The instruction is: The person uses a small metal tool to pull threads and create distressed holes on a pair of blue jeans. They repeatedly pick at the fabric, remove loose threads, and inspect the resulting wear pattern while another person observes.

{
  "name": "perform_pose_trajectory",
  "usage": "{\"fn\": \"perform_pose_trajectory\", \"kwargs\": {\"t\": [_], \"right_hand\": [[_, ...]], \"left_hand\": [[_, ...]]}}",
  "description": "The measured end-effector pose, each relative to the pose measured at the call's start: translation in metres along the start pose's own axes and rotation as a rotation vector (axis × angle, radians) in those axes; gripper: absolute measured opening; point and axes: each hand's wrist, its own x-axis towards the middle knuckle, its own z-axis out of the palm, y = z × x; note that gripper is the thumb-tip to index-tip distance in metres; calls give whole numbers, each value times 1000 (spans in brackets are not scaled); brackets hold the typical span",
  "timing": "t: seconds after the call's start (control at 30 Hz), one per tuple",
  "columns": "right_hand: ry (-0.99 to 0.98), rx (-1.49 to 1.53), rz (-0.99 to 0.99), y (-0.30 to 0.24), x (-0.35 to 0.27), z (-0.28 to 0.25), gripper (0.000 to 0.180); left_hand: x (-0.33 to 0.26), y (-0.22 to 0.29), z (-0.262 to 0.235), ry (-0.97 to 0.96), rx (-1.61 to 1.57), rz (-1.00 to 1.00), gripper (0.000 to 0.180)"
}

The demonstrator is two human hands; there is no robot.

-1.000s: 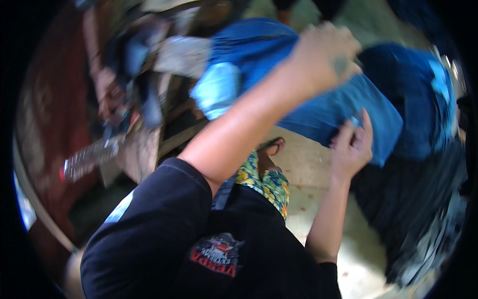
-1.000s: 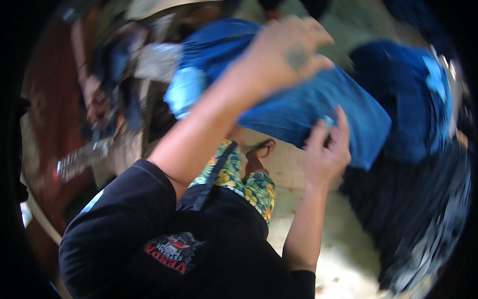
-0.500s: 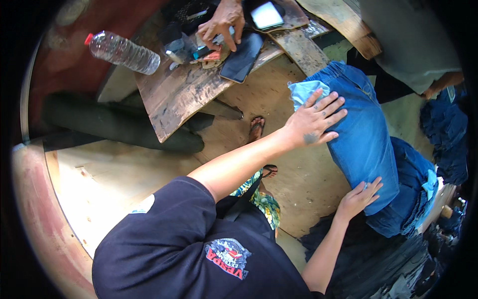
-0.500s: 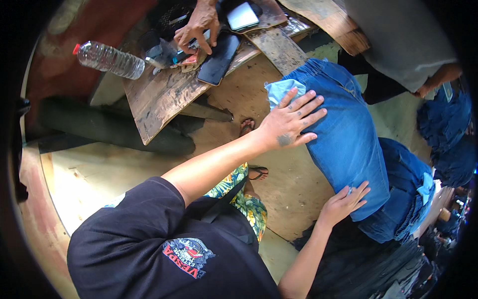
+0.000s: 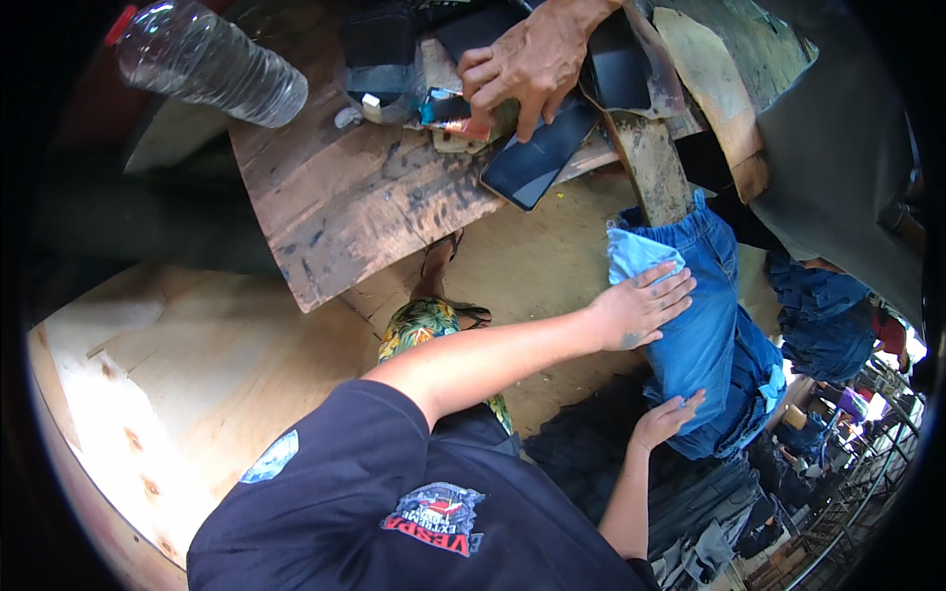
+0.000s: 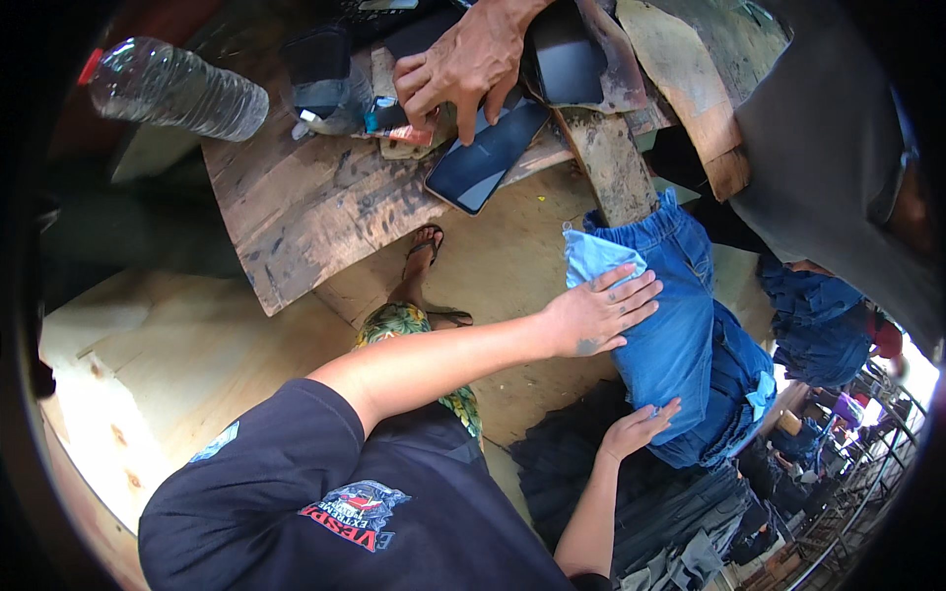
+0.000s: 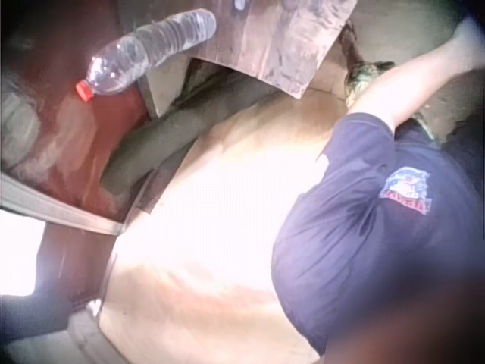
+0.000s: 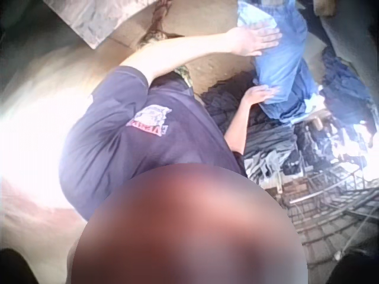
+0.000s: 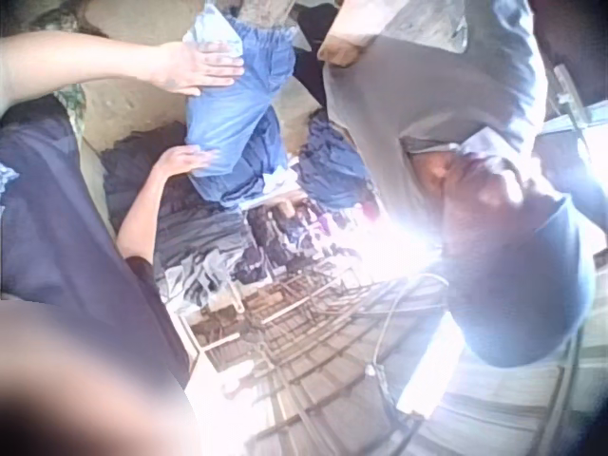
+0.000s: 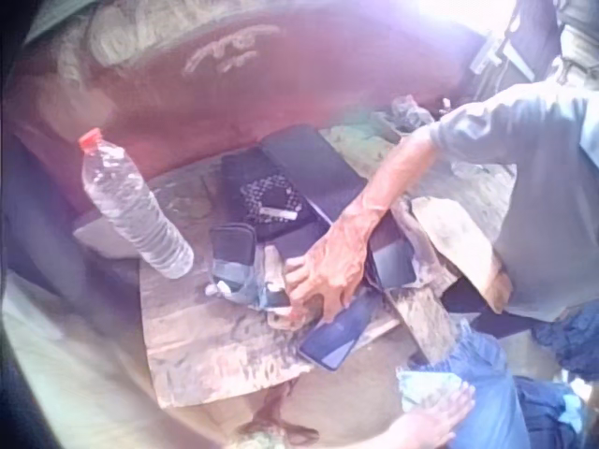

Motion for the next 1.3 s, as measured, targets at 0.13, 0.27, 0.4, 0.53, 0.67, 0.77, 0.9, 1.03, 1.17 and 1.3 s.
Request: {"fn": "perform_pose_trajectory", "kwargs": {"t": [0.13, 0.27, 0.4, 0.53, 0.67, 0.77, 0.9, 1.03, 1.17, 1.3], "right_hand": [[-78, -6, 53, -3, 4, -8, 58], [-167, -65, 93, -7, 8, -17, 60], [-227, -39, 93, -10, 13, -26, 61], [-287, -56, 76, -11, 18, -34, 62], [-310, -29, 126, -15, 16, -39, 63], [-295, -18, 166, -15, 11, -36, 65], [-248, 7, 168, -9, 4, -28, 65], [-203, 94, 171, -3, 0, -26, 64], [-191, 156, 235, -10, 4, -35, 59], [4, 141, 125, -50, 20, -44, 49]], "left_hand": [[2, 1, -1, -66, 103, 12, 84], [2, 2, 4, -45, 176, 6, 85], [3, 5, 4, -51, 192, -2, 86], [4, 4, 0, -81, 135, -3, 86], [6, 0, -10, -117, 18, 7, 85], [8, -4, -19, -149, -37, -8, 88], [12, -9, -25, -175, -48, -69, 96], [18, -16, -39, -190, -60, -43, 98], [33, -17, -62, -297, -45, -27, 90], [62, -11, -58, -195, -66, -60, 47]]}}
